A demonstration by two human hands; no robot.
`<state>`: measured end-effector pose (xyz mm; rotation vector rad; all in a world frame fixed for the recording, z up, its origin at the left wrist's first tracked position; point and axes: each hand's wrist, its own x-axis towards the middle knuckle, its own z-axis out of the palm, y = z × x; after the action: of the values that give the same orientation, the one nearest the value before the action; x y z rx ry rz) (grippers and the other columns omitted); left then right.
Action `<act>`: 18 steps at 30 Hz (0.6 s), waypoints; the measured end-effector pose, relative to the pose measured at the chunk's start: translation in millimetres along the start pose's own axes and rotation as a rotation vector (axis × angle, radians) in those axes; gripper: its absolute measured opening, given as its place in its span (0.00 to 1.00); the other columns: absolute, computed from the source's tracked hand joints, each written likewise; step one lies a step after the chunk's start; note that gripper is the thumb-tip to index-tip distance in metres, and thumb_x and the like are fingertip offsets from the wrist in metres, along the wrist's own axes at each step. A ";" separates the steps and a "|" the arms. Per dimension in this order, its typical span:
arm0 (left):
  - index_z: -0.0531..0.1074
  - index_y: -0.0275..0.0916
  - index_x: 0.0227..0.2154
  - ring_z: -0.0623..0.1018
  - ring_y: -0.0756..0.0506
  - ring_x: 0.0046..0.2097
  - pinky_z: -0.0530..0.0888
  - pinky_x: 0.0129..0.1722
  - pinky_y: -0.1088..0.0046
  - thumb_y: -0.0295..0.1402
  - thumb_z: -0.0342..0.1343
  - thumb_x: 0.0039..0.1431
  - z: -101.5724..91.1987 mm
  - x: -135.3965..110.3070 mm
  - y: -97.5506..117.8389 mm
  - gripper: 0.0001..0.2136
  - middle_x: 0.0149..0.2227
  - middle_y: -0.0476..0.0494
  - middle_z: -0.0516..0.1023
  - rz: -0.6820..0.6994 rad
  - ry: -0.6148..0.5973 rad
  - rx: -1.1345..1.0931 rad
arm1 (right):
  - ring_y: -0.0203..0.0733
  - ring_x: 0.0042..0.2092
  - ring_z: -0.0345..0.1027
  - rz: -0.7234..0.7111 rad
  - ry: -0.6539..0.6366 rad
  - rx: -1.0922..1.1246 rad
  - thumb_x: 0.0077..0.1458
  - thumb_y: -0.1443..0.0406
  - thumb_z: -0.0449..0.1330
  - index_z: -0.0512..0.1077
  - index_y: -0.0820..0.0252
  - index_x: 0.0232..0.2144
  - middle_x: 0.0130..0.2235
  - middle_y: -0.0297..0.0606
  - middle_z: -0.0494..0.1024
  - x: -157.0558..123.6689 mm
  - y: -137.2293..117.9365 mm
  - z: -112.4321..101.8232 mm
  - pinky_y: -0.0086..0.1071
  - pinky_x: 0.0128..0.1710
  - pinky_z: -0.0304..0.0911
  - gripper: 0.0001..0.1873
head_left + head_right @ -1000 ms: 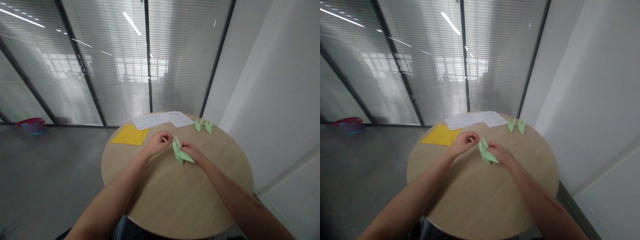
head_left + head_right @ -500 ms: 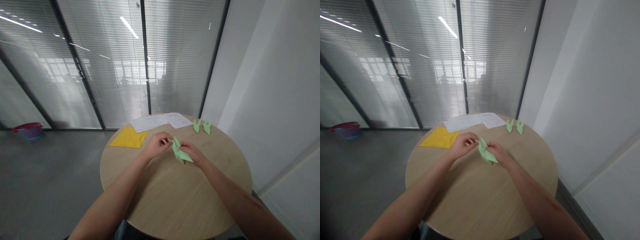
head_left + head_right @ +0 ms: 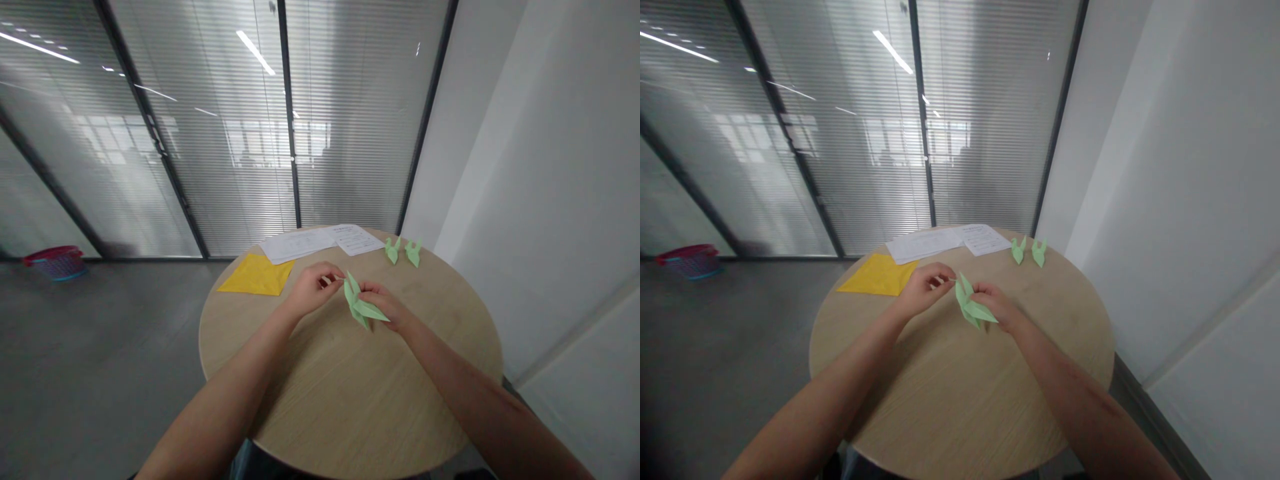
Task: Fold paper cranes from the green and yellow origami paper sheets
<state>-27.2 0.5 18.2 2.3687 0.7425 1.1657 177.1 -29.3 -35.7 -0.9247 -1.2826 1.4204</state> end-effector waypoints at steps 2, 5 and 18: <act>0.75 0.39 0.34 0.75 0.51 0.33 0.72 0.29 0.80 0.29 0.55 0.57 0.2 0.3 0.2 0.05 0.35 0.46 0.77 0.016 0.009 0.002 | 0.33 0.24 0.64 -0.001 -0.003 -0.003 0.42 0.60 0.65 0.71 0.61 0.27 0.23 0.32 0.72 -0.4 -0.5 0.0 0.26 0.24 0.58 0.11; 0.75 0.39 0.33 0.75 0.51 0.34 0.72 0.28 0.80 0.30 0.54 0.58 -0.6 0.1 2.1 0.05 0.36 0.45 0.76 0.045 0.015 0.002 | 0.33 0.24 0.64 -0.002 -0.007 -0.007 0.42 0.60 0.65 0.71 0.61 0.27 0.24 0.32 0.73 -1.2 -1.8 0.6 0.26 0.24 0.59 0.11; 0.77 0.39 0.33 0.78 0.49 0.33 0.74 0.30 0.76 0.35 0.57 0.58 6.7 -2.4 3.5 0.07 0.35 0.45 0.80 -0.039 0.066 -0.016 | 0.33 0.19 0.62 -0.089 -0.007 -0.071 0.46 0.56 0.63 0.68 0.60 0.29 0.22 0.30 0.72 -2.5 -1.8 4.4 0.26 0.17 0.58 0.14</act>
<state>-21.9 -4.5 14.8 2.3016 0.7952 1.2344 173.8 -32.9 -33.5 -0.8990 -1.3705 1.3175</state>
